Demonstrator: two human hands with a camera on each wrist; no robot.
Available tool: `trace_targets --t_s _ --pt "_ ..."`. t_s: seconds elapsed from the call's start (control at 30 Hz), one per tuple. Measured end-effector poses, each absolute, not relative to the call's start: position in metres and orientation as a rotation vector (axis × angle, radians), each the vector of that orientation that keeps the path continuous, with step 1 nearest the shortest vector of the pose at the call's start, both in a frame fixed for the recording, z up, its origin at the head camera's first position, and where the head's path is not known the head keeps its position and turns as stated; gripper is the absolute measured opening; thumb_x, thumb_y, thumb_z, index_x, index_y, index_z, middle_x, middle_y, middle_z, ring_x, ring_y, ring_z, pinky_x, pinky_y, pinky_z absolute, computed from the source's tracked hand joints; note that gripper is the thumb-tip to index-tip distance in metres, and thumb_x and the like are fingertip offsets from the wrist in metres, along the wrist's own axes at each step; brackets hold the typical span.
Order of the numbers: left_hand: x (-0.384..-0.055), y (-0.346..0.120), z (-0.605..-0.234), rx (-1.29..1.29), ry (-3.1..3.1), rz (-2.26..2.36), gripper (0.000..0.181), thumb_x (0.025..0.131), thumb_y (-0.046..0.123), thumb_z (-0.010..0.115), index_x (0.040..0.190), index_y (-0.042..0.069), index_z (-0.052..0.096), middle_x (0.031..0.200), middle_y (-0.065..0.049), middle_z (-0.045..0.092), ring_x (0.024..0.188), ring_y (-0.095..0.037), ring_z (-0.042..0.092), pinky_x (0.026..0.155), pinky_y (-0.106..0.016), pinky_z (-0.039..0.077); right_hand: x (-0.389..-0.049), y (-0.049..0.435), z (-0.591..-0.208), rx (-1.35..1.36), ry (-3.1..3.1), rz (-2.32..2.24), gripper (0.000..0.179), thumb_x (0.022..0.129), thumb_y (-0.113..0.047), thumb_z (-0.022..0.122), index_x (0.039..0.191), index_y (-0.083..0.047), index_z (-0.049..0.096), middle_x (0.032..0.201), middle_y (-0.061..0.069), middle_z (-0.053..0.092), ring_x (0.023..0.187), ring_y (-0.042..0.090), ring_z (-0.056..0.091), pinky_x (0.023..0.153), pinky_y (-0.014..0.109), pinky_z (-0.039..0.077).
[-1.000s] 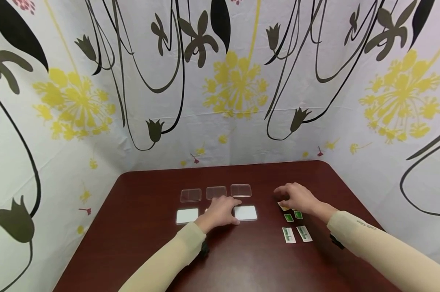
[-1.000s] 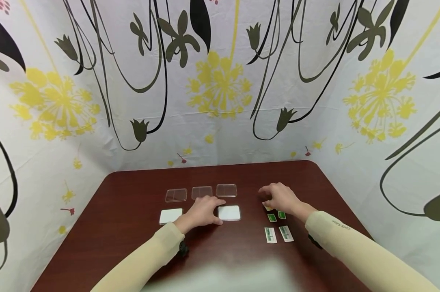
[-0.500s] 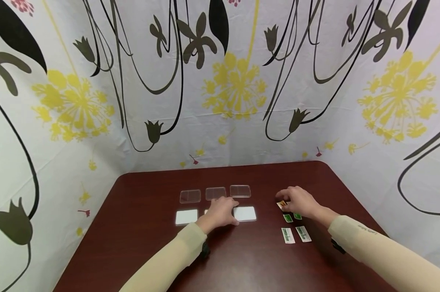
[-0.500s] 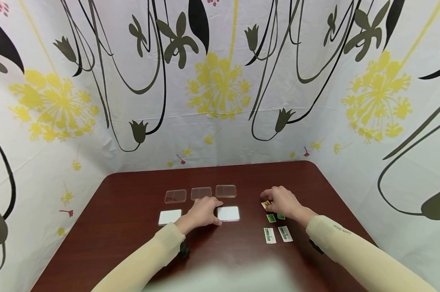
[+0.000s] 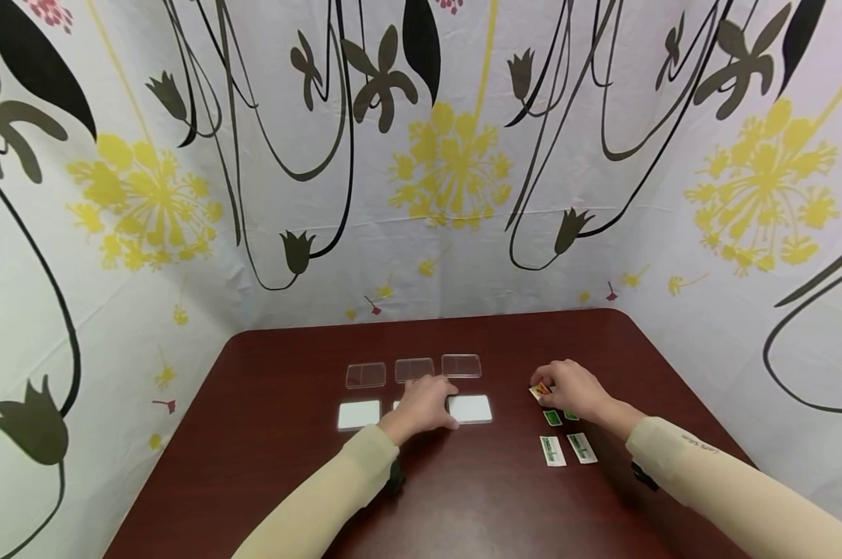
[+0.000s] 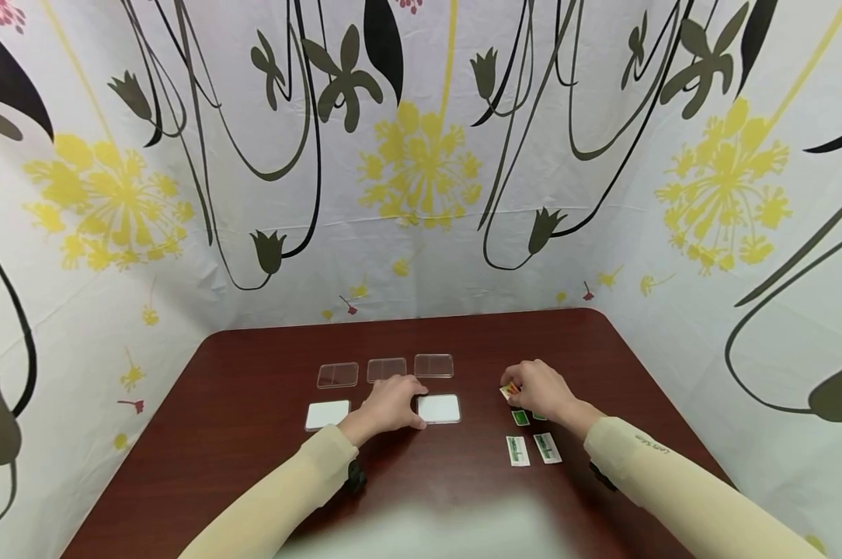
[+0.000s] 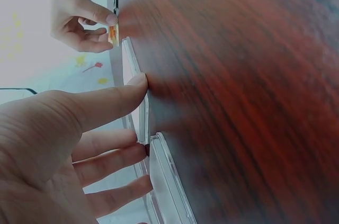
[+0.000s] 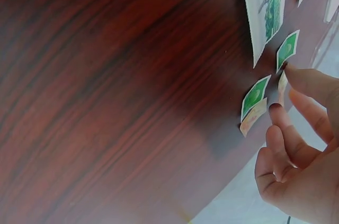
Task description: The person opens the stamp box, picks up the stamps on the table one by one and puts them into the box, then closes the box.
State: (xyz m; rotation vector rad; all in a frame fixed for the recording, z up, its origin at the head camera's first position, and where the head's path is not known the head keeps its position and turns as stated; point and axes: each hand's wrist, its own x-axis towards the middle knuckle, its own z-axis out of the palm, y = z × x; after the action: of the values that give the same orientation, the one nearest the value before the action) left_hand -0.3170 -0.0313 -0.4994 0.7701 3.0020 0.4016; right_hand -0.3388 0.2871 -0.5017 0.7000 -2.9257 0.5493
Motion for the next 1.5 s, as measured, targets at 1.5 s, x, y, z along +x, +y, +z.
trace_targets --t_s 1.5 --pt "-0.319 -0.031 -0.500 0.826 3.018 0.256 0.047 0.077 0.049 0.086 0.114 0.021 0.077 0.105 0.004 0.066 0.094 -0.019 0.063 0.091 -0.060 0.044 -0.338 0.295 -0.501 0.575 -2.849 1.259 0.038 0.087 -0.006 0.078 0.125 -0.007 0.073 0.103 0.005 0.070 0.071 0.018 0.061 0.052 0.028 0.048"
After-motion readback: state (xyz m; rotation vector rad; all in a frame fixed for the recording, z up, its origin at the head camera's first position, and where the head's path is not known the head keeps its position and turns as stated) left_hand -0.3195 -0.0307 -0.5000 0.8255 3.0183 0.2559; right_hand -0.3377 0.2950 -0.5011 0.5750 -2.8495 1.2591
